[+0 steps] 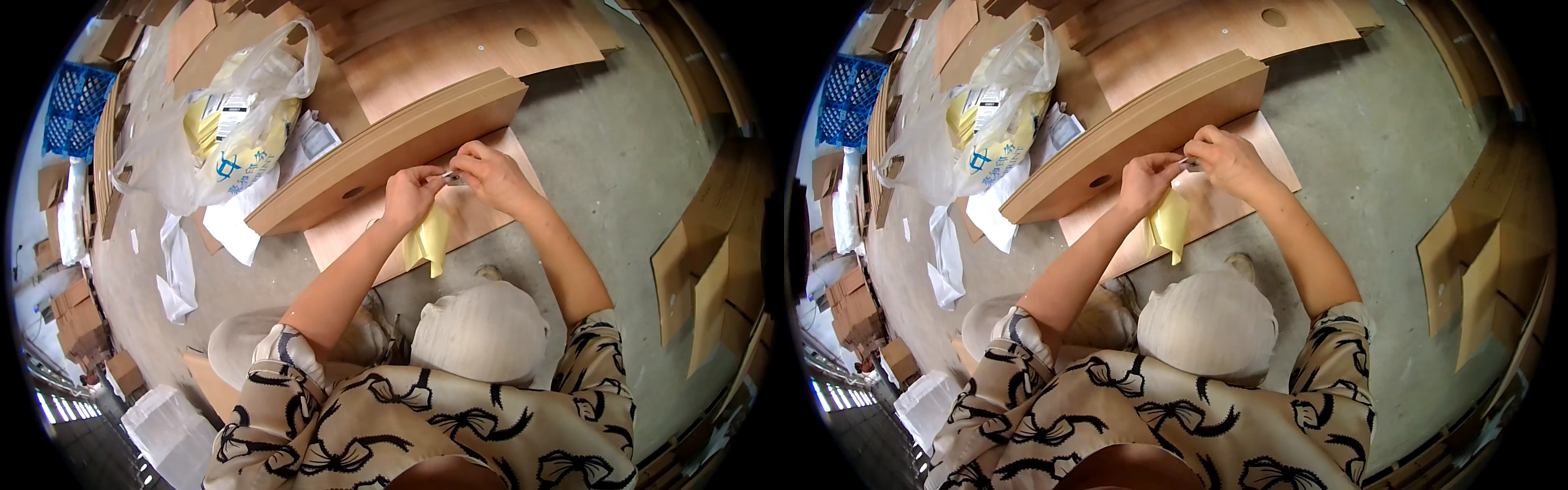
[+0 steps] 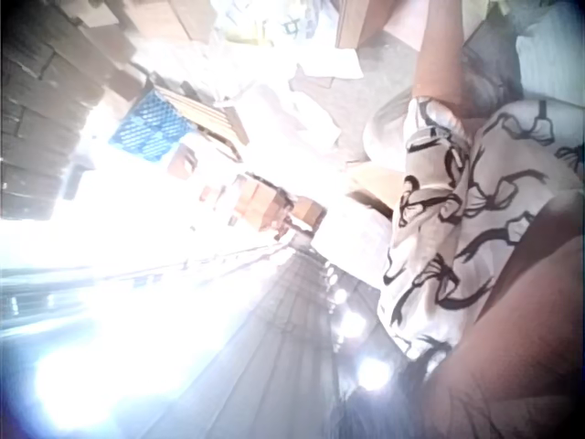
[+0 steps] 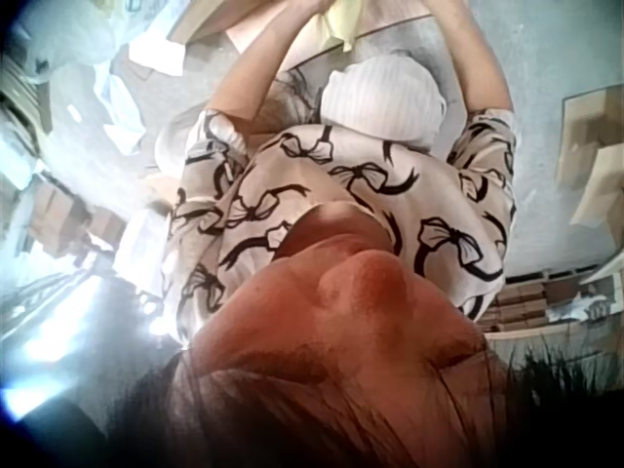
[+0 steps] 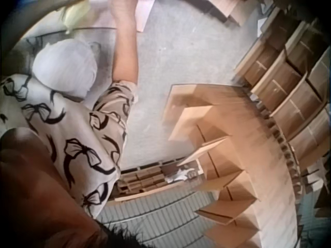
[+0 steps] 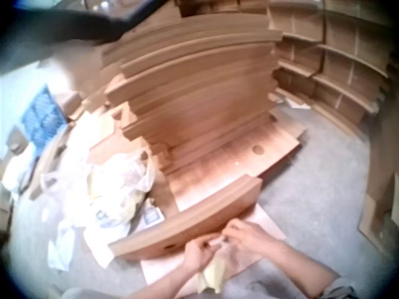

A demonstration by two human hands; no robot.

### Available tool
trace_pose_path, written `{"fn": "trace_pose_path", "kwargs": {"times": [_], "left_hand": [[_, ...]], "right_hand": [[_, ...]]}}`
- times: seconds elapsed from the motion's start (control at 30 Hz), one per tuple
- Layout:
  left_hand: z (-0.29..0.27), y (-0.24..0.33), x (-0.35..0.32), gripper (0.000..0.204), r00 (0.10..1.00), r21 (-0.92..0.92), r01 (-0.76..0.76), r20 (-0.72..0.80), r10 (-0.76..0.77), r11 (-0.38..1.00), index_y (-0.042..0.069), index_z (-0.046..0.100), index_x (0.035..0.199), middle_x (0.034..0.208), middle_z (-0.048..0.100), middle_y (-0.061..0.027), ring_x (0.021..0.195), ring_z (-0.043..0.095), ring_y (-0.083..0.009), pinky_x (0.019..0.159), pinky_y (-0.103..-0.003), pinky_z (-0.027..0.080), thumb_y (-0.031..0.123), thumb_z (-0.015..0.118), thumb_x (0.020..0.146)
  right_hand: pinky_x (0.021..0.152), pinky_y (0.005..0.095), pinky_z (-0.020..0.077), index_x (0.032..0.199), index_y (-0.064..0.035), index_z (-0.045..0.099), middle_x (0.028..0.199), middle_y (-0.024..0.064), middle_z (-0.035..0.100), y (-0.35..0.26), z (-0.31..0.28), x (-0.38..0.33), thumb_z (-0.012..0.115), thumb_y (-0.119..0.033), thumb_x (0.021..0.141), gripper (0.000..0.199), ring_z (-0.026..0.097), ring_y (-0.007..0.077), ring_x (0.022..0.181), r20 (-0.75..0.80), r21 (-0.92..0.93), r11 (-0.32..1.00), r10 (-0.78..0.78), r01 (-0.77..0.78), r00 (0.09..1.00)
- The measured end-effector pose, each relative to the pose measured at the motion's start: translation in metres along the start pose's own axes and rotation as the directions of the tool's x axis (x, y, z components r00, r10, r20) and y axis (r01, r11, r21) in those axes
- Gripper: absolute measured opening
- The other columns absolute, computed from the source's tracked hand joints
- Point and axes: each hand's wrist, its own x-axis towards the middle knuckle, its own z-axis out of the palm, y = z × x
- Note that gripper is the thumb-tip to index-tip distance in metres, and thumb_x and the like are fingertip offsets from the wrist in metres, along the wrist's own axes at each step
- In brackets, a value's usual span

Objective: The person reviews an instruction manual, then selects a wooden panel and applies adhesive strips to its edges. They handle multiple small adhesive packages and apply the strips methodically to the panel's edges.

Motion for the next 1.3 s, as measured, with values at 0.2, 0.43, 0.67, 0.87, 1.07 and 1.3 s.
{"fn": "trace_pose_path", "kwargs": {"times": [0.2, 0.43, 0.67, 0.87, 1.07, 1.3], "left_hand": [[0.011, 0.006, 0.009, 0.023, 0.999, 0.102, 0.028, -0.043, -0.024, 0.994, 0.002, 0.068, 0.09, 0.071, 0.066, -0.0081, 0.061, 0.058, -0.0109, 0.059, -0.027, 0.047, 0.023, 0.067, 0.079], [0.026, 0.003, 0.028, 0.025, 0.996, 0.097, 0.051, -0.083, -0.044, 0.994, 0.003, 0.068, 0.091, 0.078, 0.067, -0.0121, 0.069, 0.062, -0.0147, 0.066, -0.028, 0.049, 0.025, 0.066, 0.079], [0.043, 0.012, 0.051, 0.031, 0.967, 0.146, 0.109, -0.245, -0.071, 0.983, 0.003, 0.068, 0.092, 0.077, 0.067, -0.0149, 0.069, 0.064, -0.0214, 0.066, -0.031, 0.049, 0.031, 0.064, 0.08], [0.055, 0.015, 0.053, 0.031, 0.942, 0.222, 0.114, -0.334, -0.034, 0.968, 0.006, 0.069, 0.09, 0.075, 0.065, -0.0158, 0.069, 0.064, -0.0274, 0.066, -0.034, 0.049, 0.034, 0.061, 0.081], [0.058, 0.015, 0.055, 0.03, 0.928, 0.356, 0.095, -0.37, 0.047, 0.93, 0.009, 0.07, 0.084, 0.071, 0.064, -0.0142, 0.067, 0.063, -0.0302, 0.064, -0.037, 0.05, 0.037, 0.06, 0.081], [0.054, 0.011, 0.057, 0.03, 0.928, 0.496, -0.008, -0.32, 0.191, 0.869, 0.009, 0.068, 0.078, 0.069, 0.063, -0.0149, 0.066, 0.061, -0.0329, 0.062, -0.042, 0.049, 0.036, 0.057, 0.082]], "right_hand": [[0.072, 0.0299, 0.047, 0.098, -0.0079, 0.062, 0.097, 0.0036, 0.061, 0.025, -0.003, -0.007, 0.069, -0.005, 0.071, 0.028, 0.058, 0.0152, 0.083, -0.153, 0.521, 0.803, 0.422, -0.29, 0.894], [0.072, 0.0271, 0.0442, 0.082, -0.0038, 0.064, 0.085, 0.002, 0.061, 0.079, -0.001, -0.003, 0.07, -0.008, 0.073, 0.011, 0.055, 0.0134, 0.08, -0.06, 0.531, 0.709, 0.579, -0.465, 0.813], [0.073, 0.0314, 0.0445, 0.078, -0.0059, 0.065, 0.082, 0.0056, 0.059, 0.093, 0.006, 0.008, 0.069, -0.008, 0.071, 0.008, 0.054, 0.0214, 0.082, -0.439, 0.29, 0.907, 0.41, -0.305, 0.8], [0.072, 0.0341, 0.0446, 0.075, -0.0061, 0.064, 0.078, 0.006, 0.059, 0.106, 0.017, 0.013, 0.068, -0.008, 0.069, 0.008, 0.054, 0.0247, 0.082, -0.534, 0.24, 0.925, 0.379, -0.294, 0.756], [0.069, 0.0342, 0.0456, 0.074, -0.0051, 0.063, 0.078, 0.007, 0.059, 0.107, 0.021, 0.015, 0.069, -0.011, 0.07, 0.009, 0.056, 0.0252, 0.077, -0.561, 0.241, 0.929, 0.371, -0.282, 0.74], [0.058, 0.0324, 0.0475, 0.08, -0.0024, 0.06, 0.071, 0.0117, 0.062, 0.112, 0.031, 0.013, 0.068, -0.019, 0.076, 0.019, 0.06, 0.0224, 0.061, -0.443, 0.421, 0.798, 0.596, -0.431, 0.67]]}}
